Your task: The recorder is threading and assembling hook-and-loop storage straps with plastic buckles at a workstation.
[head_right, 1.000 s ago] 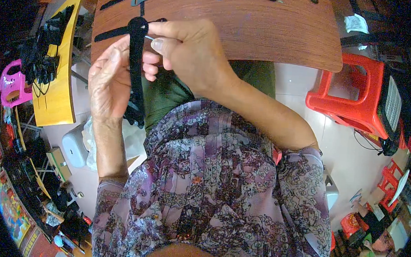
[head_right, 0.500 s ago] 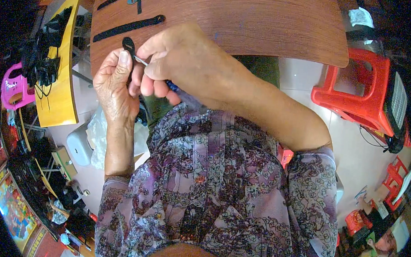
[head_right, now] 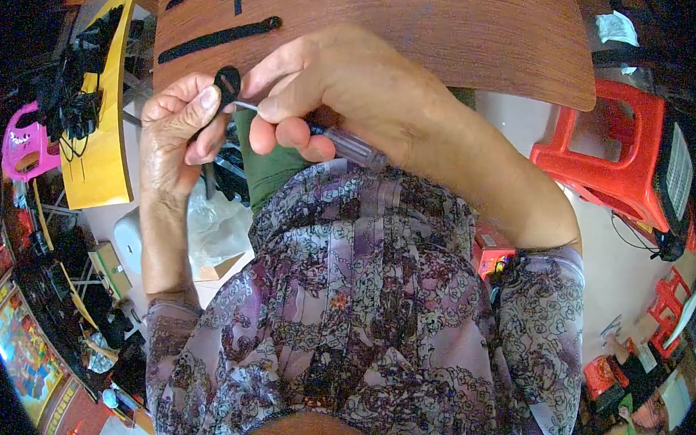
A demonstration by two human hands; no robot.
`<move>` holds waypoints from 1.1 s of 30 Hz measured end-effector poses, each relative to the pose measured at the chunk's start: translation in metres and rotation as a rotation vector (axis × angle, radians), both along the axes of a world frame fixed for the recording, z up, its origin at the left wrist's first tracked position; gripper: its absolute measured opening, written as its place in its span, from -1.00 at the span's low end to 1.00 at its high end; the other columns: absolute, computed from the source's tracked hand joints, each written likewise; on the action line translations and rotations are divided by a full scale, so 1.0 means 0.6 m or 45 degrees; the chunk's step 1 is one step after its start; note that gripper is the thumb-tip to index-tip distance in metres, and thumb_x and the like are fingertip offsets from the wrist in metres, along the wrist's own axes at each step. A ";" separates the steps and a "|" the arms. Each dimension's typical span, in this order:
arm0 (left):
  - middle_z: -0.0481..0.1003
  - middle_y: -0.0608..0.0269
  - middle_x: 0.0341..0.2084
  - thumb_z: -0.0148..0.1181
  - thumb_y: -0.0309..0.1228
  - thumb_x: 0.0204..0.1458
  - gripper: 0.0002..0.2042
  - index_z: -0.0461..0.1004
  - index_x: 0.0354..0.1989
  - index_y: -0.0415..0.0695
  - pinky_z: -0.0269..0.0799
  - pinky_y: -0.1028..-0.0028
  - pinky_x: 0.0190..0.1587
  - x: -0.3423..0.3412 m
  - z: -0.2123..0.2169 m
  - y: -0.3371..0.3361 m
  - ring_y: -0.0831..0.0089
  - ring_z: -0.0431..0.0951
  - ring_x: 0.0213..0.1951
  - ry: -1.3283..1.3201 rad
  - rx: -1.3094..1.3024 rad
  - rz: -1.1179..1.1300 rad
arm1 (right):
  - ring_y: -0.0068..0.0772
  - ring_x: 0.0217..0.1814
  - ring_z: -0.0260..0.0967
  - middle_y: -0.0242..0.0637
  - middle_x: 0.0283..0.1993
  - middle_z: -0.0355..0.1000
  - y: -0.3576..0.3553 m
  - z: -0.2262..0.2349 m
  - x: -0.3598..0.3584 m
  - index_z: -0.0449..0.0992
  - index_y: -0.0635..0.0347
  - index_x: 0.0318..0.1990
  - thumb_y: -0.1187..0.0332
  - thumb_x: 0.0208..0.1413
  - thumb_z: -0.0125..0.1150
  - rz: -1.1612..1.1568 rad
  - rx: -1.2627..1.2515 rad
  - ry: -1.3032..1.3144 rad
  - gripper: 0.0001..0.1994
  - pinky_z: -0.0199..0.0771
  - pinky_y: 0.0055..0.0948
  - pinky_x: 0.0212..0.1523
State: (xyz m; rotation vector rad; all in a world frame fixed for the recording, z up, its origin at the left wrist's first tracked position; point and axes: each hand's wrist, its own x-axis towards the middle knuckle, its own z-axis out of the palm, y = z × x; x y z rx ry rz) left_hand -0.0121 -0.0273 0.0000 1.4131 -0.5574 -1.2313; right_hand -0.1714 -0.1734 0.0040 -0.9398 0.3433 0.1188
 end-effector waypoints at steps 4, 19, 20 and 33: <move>0.28 0.38 -0.84 0.10 -0.41 0.07 -0.82 0.43 -0.47 -0.30 -0.15 0.70 -0.79 -0.018 -0.020 -0.017 0.75 0.04 -0.84 -0.057 0.005 0.149 | -0.67 -0.77 0.13 -0.22 -0.59 0.37 0.004 -0.014 0.007 0.25 0.57 0.00 0.42 -0.06 0.06 -0.048 -0.016 -0.024 -0.54 0.06 -0.70 -0.75; 0.36 0.25 -0.78 0.04 -0.40 0.12 -0.82 0.37 -0.45 -0.26 -0.02 0.70 -0.78 -0.063 -0.051 -0.029 0.68 0.11 -0.83 0.141 -0.102 0.259 | -0.57 -0.75 0.21 -0.22 -0.62 0.37 0.019 -0.057 -0.005 0.37 0.48 -0.05 0.58 -0.15 0.01 -0.261 -0.336 -0.057 -0.60 0.18 -0.57 -0.77; 0.36 0.25 -0.78 0.04 -0.40 0.11 -0.82 0.37 -0.45 -0.26 -0.03 0.71 -0.79 -0.065 -0.048 -0.030 0.68 0.11 -0.83 0.134 -0.065 0.223 | -0.59 -0.75 0.21 -0.21 -0.62 0.37 0.026 -0.072 -0.005 0.37 0.49 -0.05 0.58 -0.13 0.00 -0.343 -0.607 -0.194 -0.61 0.17 -0.59 -0.78; 0.36 0.25 -0.80 0.06 -0.36 0.10 -0.79 0.40 -0.48 -0.25 -0.07 0.71 -0.80 -0.056 -0.055 -0.032 0.71 0.11 -0.84 0.124 0.012 0.159 | -0.65 -0.76 0.14 -0.24 -0.63 0.36 0.020 -0.072 -0.003 0.40 0.35 -0.01 0.61 -0.16 -0.02 -0.384 -0.451 -0.172 -0.57 0.10 -0.63 -0.80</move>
